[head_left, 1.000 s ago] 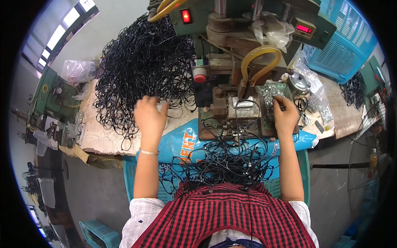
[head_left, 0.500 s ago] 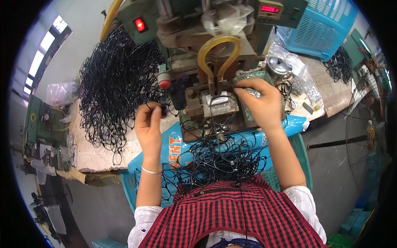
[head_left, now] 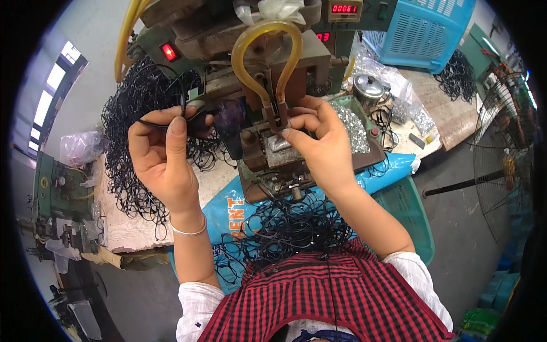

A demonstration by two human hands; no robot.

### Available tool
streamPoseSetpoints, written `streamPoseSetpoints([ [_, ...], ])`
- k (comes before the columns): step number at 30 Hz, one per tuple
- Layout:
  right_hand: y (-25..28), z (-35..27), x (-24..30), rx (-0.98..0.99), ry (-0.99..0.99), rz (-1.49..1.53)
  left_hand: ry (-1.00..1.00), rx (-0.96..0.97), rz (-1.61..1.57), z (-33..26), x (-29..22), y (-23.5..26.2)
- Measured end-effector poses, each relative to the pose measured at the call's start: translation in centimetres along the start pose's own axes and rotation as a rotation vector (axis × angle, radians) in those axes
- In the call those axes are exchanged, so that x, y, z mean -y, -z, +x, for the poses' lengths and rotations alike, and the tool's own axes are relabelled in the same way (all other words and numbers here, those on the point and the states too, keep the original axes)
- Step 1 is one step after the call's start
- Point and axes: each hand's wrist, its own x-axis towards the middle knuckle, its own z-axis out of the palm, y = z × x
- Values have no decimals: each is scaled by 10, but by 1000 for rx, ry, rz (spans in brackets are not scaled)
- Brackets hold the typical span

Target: The person repeatedly picks black wires and small metallic parts, inserts them into a press machine, and removes the assembled components. The process is continuous and repetitive, with the person handling wires and parts one at a time.

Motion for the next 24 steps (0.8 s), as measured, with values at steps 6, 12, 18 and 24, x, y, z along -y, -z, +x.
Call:
streamPoseSetpoints([
  [6, 65, -13, -7, 106, 213, -394, -265, 352, 201, -46, -9, -10],
  [12, 129, -7, -80, -252, 352, -1401, -704, 627, 451, -62, 15, -36],
  [18, 132, 16, -75, -262, 290, -1148, -671, 639, 438, -62, 22, -33],
  [24, 127, 10, -96, -186, 372, -1414, -659, 594, 386, -65, 21, -31],
])
